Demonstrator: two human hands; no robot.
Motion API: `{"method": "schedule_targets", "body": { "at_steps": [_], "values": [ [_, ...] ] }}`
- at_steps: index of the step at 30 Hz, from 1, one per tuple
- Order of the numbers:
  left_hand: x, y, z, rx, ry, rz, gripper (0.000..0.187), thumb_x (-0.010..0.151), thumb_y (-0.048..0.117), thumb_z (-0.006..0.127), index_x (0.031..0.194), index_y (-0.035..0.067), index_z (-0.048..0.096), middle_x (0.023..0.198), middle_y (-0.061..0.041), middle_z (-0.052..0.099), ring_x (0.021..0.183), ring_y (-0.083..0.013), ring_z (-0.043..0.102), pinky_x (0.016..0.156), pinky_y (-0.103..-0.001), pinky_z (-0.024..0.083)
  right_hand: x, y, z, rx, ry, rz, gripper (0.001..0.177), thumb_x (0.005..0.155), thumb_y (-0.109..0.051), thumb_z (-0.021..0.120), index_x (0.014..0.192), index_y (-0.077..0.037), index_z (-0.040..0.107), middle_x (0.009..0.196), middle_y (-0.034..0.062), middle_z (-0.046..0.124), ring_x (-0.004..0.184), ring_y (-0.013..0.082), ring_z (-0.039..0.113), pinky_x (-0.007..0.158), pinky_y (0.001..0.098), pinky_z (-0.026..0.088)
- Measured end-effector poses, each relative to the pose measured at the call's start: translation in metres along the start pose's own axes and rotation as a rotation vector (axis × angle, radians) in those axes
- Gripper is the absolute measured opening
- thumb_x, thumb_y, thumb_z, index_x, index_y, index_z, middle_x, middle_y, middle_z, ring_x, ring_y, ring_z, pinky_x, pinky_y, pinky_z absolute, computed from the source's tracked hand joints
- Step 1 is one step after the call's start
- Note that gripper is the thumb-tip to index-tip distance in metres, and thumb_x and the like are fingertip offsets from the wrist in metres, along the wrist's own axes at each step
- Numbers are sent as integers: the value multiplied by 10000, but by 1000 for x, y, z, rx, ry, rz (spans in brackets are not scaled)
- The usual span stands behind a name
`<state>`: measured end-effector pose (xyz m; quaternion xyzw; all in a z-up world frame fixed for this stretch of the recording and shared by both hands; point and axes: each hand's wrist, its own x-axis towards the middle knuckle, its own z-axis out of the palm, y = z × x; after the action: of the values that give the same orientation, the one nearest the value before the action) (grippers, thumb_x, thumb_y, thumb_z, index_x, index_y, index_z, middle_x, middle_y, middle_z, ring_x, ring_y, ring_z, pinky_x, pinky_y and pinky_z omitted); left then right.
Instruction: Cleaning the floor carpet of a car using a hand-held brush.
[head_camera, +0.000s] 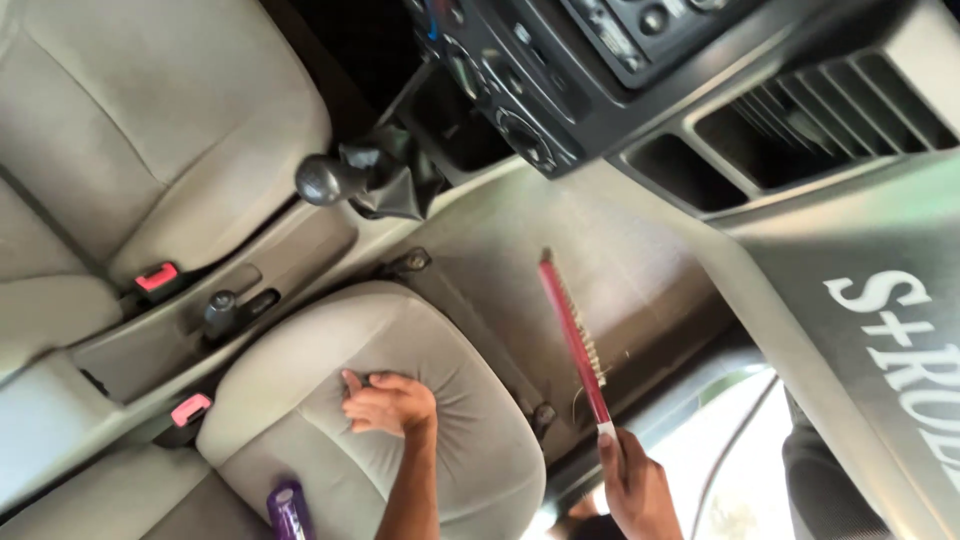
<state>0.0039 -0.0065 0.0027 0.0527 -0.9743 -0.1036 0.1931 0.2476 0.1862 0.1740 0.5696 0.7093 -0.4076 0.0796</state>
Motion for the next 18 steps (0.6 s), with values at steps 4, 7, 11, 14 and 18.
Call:
{"method": "schedule_targets", "body": {
  "at_steps": [4,7,11,14,18],
  "values": [
    [6,7,10,-11,22,-13,205,1097,206,438,1098,2,427,1496,-157,551,1180,-377,509,939,-549,351,3,35,-2,-134,126,-261,388,963,-363,608,1259,-113,633,809,206,749,785,394,757,639,431,609],
    [7,13,3,37,-6,19,260,1085,216,408,1129,-38,445,1534,-194,531,1147,-389,496,940,-551,357,-12,-19,-45,-222,179,-210,417,930,-322,632,1306,-143,627,901,204,763,790,363,771,651,451,616],
    [13,24,6,26,7,64,347,1099,224,389,1247,-76,481,1519,-213,538,1119,-396,496,928,-545,363,-32,-38,-76,-296,284,-260,420,901,-301,652,1295,-157,630,908,172,778,781,352,765,635,451,607],
    [10,23,1,32,-27,-5,437,1103,247,405,1385,-69,515,1317,-234,555,1075,-409,500,891,-544,373,-60,-18,-75,-451,164,70,489,937,-400,714,1409,-296,638,883,143,773,818,302,780,740,438,613],
    [12,12,8,3,-108,-45,478,1090,248,425,1433,-74,506,1186,-285,543,1061,-433,504,857,-567,380,-70,19,-44,-58,359,138,475,944,-313,587,1386,-143,621,973,236,757,949,392,733,796,475,583]
  ]
}}
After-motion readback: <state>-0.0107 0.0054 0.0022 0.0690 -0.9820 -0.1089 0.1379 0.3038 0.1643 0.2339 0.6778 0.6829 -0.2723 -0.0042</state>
